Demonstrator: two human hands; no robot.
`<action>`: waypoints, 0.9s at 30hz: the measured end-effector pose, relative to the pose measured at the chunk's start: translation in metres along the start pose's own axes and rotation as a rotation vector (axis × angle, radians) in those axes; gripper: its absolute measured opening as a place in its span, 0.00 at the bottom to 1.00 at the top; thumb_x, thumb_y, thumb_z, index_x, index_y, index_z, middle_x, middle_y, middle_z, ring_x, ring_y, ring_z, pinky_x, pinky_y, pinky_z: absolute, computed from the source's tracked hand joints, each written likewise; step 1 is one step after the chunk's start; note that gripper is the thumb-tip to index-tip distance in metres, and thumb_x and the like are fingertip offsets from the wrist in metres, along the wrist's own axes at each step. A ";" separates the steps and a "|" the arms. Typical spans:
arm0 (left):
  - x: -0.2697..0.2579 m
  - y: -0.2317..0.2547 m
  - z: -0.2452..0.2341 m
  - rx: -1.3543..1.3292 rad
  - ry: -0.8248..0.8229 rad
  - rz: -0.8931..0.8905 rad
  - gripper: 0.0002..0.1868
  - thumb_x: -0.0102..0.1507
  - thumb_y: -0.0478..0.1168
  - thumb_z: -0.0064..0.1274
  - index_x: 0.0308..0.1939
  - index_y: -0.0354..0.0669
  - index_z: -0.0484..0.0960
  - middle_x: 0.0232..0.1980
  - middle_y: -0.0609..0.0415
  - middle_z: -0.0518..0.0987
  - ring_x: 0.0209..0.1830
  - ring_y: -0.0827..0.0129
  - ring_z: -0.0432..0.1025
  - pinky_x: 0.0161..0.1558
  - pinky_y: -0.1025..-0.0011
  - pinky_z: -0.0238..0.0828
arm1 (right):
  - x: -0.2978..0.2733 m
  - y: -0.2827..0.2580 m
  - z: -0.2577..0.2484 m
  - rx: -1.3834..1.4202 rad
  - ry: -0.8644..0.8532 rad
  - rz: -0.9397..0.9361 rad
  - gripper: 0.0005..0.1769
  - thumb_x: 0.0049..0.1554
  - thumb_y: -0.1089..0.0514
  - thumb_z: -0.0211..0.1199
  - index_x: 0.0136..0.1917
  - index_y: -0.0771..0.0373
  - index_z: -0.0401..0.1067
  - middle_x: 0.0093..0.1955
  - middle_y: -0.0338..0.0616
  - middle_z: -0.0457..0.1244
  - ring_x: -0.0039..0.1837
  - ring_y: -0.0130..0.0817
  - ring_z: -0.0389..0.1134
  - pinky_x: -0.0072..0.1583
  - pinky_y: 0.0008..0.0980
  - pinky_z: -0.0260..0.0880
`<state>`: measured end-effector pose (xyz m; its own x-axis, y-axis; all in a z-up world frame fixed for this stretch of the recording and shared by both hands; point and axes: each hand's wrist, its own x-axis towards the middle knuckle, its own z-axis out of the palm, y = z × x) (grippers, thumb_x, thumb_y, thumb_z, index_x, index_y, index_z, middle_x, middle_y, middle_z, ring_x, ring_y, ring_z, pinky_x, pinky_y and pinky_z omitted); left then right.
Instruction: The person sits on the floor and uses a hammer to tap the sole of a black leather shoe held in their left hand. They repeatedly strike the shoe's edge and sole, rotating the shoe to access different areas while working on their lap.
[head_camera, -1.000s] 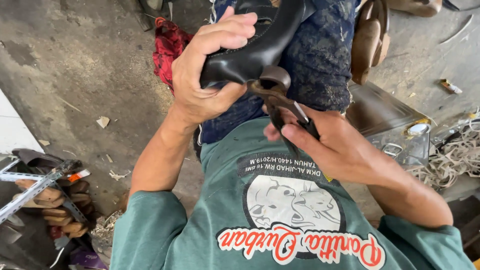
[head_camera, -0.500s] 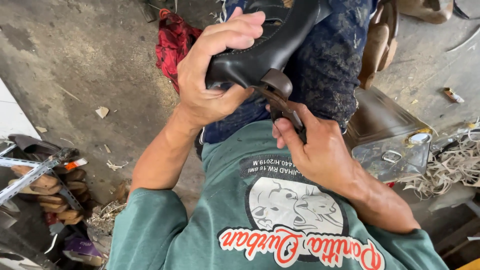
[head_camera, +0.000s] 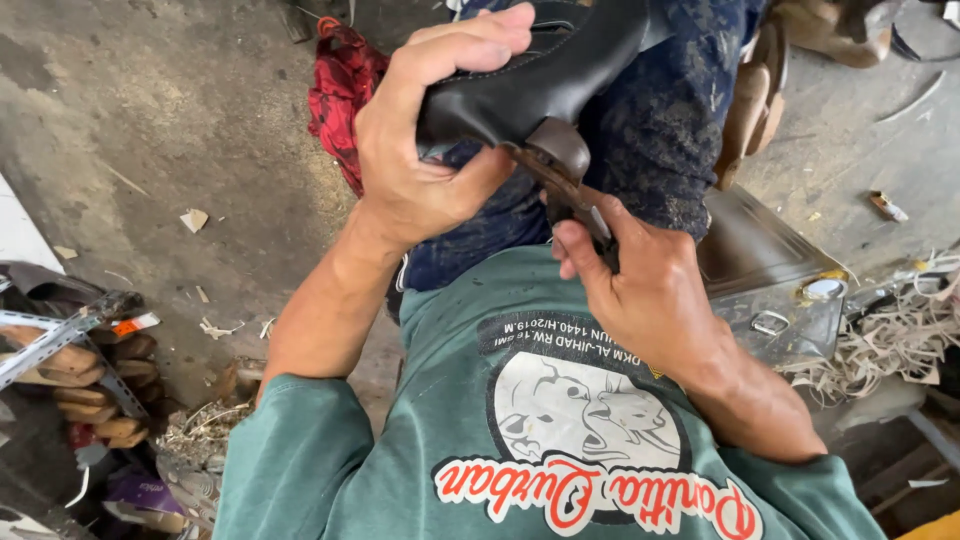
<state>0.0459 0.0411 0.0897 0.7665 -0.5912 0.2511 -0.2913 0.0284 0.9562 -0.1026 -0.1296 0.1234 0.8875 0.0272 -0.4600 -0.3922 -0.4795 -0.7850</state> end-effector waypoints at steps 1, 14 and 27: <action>0.003 0.001 -0.002 0.007 0.001 -0.026 0.22 0.64 0.22 0.54 0.59 0.36 0.68 0.62 0.38 0.76 0.70 0.43 0.73 0.77 0.52 0.70 | 0.005 0.004 0.005 -0.003 0.055 -0.029 0.18 0.70 0.47 0.47 0.62 0.61 0.68 0.35 0.28 0.69 0.37 0.23 0.73 0.47 0.29 0.71; -0.001 -0.003 -0.018 0.127 -0.196 0.007 0.19 0.70 0.30 0.53 0.61 0.36 0.62 0.64 0.37 0.67 0.69 0.45 0.67 0.73 0.51 0.65 | 0.013 0.028 0.000 -0.089 0.064 -0.245 0.15 0.70 0.57 0.55 0.64 0.67 0.71 0.31 0.39 0.67 0.32 0.36 0.70 0.38 0.38 0.67; 0.002 0.027 -0.022 0.155 -0.013 -0.283 0.12 0.67 0.36 0.51 0.54 0.38 0.75 0.58 0.44 0.73 0.63 0.57 0.70 0.69 0.63 0.64 | 0.035 0.025 0.009 -0.159 0.094 -0.362 0.02 0.68 0.65 0.58 0.55 0.66 0.69 0.40 0.46 0.65 0.38 0.46 0.66 0.38 0.44 0.62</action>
<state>0.0522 0.0579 0.1192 0.8226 -0.5681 -0.0246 -0.1520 -0.2613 0.9532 -0.0835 -0.1325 0.0839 0.9825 0.1426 -0.1197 -0.0143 -0.5832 -0.8122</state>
